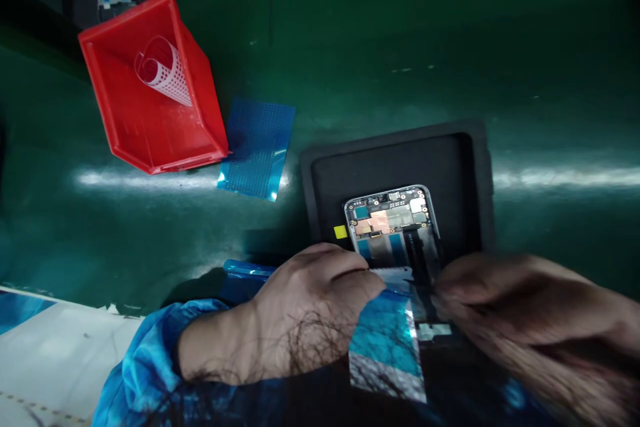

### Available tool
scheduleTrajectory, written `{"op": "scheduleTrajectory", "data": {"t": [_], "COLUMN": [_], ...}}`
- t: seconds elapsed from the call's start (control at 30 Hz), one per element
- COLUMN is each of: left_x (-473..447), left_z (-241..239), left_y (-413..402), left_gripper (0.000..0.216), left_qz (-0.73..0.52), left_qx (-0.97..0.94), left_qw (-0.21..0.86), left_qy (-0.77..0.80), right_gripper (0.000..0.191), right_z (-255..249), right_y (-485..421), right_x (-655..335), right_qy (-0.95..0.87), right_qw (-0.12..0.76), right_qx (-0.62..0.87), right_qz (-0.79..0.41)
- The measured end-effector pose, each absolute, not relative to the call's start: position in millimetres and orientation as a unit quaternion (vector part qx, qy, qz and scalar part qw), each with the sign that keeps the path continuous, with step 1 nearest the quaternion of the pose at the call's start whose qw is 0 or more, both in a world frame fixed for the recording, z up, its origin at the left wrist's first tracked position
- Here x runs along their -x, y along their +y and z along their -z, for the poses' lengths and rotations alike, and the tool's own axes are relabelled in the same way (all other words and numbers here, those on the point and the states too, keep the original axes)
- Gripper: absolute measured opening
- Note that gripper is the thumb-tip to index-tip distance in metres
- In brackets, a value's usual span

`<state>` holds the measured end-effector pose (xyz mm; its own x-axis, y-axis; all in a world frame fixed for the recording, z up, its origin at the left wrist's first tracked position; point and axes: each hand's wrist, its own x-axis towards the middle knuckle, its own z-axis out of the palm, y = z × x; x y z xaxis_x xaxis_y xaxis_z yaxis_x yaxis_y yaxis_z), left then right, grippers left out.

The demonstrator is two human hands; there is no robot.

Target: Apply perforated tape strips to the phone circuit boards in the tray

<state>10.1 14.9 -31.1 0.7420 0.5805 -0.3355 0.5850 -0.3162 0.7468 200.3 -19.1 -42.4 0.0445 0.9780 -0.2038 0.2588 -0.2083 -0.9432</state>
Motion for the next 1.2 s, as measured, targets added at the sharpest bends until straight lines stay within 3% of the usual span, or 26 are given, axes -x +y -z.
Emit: {"op": "scheduleTrajectory", "data": {"t": [0.1,0.5,0.7,1.2], "left_x": [-9.4,-9.5,-9.0,-9.5], "left_z": [30.1,38.8,40.5,40.3], "left_y": [14.7,8.4,5.5,6.9], "left_gripper": [0.019,0.014,0.021,0.013], "left_qz": [-0.01,-0.099,-0.089,-0.106], "left_qx": [-0.81,-0.797,-0.788,-0.795], "left_qw": [0.459,0.442,0.462,0.444], "left_qy": [0.365,0.4,0.398,0.399], "right_gripper": [0.021,0.02,0.02,0.015], "right_z": [35.6,41.8,40.5,39.4], "right_y": [-9.0,10.9,11.2,9.0], "right_x": [-194.7,-193.0,-190.9,-196.3], "right_qy": [-0.493,-0.481,-0.496,-0.559], "right_qw": [0.394,0.413,0.397,0.34], "right_qx": [0.598,0.692,0.697,0.682], "right_qz": [-0.495,-0.346,-0.332,-0.327]}}
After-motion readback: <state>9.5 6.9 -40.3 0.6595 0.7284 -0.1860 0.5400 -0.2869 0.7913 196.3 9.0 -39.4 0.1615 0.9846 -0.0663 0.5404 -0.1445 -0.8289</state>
